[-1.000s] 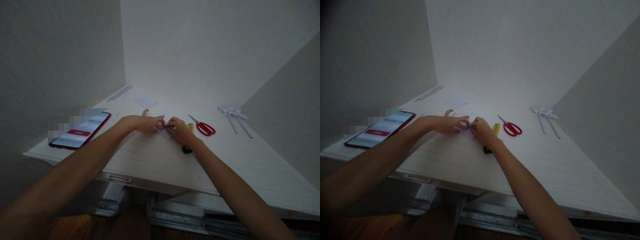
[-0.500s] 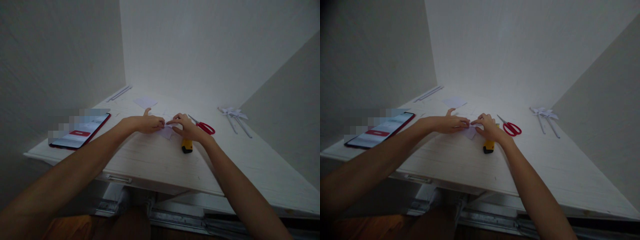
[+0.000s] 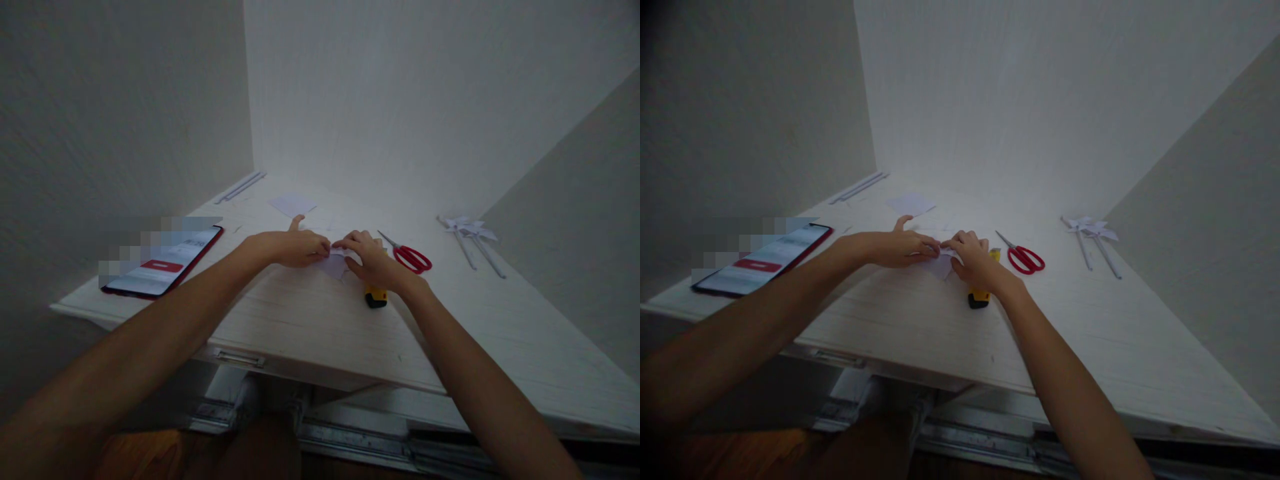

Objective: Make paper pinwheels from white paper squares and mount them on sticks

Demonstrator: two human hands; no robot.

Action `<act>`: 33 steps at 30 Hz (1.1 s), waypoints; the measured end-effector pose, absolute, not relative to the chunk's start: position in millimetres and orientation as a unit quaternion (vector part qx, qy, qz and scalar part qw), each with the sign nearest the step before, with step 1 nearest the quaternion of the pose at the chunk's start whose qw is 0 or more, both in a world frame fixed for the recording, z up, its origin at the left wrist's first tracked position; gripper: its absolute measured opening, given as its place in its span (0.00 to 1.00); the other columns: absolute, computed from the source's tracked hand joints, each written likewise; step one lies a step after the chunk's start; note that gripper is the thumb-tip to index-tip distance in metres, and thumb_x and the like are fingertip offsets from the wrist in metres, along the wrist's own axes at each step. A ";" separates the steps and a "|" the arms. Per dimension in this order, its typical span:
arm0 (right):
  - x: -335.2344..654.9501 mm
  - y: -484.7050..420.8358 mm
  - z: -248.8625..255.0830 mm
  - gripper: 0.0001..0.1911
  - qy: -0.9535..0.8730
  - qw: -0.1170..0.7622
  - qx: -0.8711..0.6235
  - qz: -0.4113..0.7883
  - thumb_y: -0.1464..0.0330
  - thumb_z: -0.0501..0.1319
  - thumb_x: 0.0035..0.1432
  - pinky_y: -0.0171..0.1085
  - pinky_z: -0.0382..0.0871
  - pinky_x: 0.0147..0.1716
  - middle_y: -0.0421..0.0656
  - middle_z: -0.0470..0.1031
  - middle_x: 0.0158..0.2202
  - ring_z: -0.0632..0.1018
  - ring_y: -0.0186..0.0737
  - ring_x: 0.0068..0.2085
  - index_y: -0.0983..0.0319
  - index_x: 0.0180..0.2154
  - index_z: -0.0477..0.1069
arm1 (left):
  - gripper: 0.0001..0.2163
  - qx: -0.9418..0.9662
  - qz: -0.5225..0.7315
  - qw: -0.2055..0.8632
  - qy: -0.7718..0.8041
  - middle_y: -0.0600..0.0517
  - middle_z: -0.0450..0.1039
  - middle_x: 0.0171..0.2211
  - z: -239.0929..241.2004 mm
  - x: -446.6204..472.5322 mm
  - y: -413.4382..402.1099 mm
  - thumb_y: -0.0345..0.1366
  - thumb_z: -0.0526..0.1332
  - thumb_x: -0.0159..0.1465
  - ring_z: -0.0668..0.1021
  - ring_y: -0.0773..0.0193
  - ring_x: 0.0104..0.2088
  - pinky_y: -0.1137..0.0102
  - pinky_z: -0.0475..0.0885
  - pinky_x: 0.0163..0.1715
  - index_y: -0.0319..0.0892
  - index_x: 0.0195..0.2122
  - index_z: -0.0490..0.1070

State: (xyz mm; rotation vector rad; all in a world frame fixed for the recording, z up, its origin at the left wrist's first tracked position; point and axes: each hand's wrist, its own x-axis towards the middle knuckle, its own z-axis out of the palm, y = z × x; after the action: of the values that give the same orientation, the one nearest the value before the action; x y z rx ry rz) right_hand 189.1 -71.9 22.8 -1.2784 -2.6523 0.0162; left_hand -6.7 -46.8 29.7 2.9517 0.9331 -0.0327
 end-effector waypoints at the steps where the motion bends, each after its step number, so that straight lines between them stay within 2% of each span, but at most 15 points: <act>1: 188.5 -70.1 19.5 0.18 -0.894 0.097 -0.437 -0.010 0.76 0.50 0.55 0.43 0.55 0.38 0.47 0.65 0.43 0.63 0.45 0.45 0.57 0.45 0.67 | 0.15 0.953 -0.010 0.024 0.301 0.51 0.67 0.51 30.3 -6.5 -47.2 0.27 0.47 0.62 0.71 0.61 0.47 0.53 0.33 0.54 0.47 0.42 0.70; 7: 187.9 -62.3 6.5 0.17 -0.895 0.093 -0.434 -0.048 0.75 0.48 0.57 0.42 0.53 0.34 0.48 0.66 0.41 0.63 0.46 0.42 0.56 0.41 0.71 | 0.15 0.953 -0.026 0.012 0.303 0.51 0.68 0.50 33.0 -5.7 -49.5 0.28 0.47 0.62 0.72 0.61 0.46 0.52 0.35 0.54 0.46 0.42 0.70; 14: 189.2 -62.4 10.4 0.18 -0.892 0.095 -0.441 -0.001 0.75 0.46 0.57 0.42 0.53 0.35 0.47 0.68 0.40 0.64 0.46 0.42 0.56 0.40 0.71 | 0.13 0.950 -0.018 0.040 0.311 0.51 0.66 0.52 29.9 -9.7 -45.8 0.33 0.54 0.60 0.68 0.59 0.51 0.53 0.34 0.55 0.47 0.46 0.67; 19: 188.7 -62.4 11.2 0.19 -0.888 0.093 -0.450 0.015 0.77 0.45 0.57 0.43 0.53 0.36 0.46 0.68 0.41 0.64 0.45 0.43 0.57 0.39 0.72 | 0.14 0.954 0.001 0.040 0.298 0.49 0.66 0.52 26.1 -10.2 -43.9 0.38 0.56 0.59 0.68 0.58 0.51 0.53 0.33 0.55 0.46 0.46 0.67; 27: 186.0 -65.1 17.6 0.19 -0.880 0.071 -0.468 0.037 0.77 0.45 0.57 0.45 0.55 0.38 0.47 0.67 0.42 0.64 0.46 0.44 0.58 0.40 0.72 | 0.11 0.963 0.010 -0.032 0.269 0.46 0.69 0.48 21.4 -4.0 -45.2 0.35 0.56 0.60 0.71 0.60 0.47 0.57 0.37 0.55 0.41 0.43 0.69; 33: 186.0 -64.1 17.3 0.21 -0.875 0.066 -0.477 0.041 0.77 0.44 0.57 0.45 0.56 0.39 0.47 0.66 0.42 0.64 0.46 0.45 0.57 0.40 0.72 | 0.09 0.965 -0.006 -0.047 0.257 0.48 0.71 0.46 24.5 -3.9 -47.6 0.34 0.56 0.60 0.72 0.62 0.45 0.58 0.42 0.54 0.44 0.41 0.70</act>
State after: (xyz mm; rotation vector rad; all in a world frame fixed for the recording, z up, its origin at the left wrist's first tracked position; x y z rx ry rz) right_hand 186.0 -64.1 17.3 -1.4389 -2.6405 0.1227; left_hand -3.9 -47.6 24.5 3.1269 0.8331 -0.0207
